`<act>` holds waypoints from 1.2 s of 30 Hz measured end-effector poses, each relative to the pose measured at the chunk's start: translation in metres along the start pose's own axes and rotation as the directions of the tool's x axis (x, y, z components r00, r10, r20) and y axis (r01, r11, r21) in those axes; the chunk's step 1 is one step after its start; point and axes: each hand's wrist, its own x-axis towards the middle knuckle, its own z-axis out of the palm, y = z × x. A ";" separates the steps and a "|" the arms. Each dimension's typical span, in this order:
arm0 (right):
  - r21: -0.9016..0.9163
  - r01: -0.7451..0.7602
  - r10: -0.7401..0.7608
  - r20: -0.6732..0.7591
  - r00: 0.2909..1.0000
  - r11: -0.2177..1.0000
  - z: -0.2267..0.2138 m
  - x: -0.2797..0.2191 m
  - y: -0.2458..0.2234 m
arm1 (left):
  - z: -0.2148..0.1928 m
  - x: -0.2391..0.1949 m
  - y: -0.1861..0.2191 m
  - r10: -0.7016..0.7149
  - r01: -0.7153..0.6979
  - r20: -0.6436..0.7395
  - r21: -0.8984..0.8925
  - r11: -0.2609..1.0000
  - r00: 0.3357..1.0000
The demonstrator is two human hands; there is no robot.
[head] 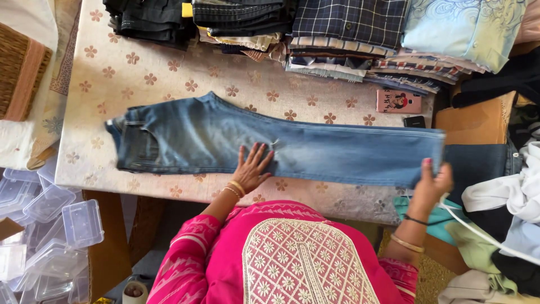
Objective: Folding various articles of clothing, including black pants and blue jeans, on a table.
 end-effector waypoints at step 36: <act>0.057 0.690 -0.352 0.889 0.294 0.722 0.224 -0.147 -0.053 | 0.016 -0.014 -0.122 -0.737 0.290 0.125 -0.952 0.100 0.664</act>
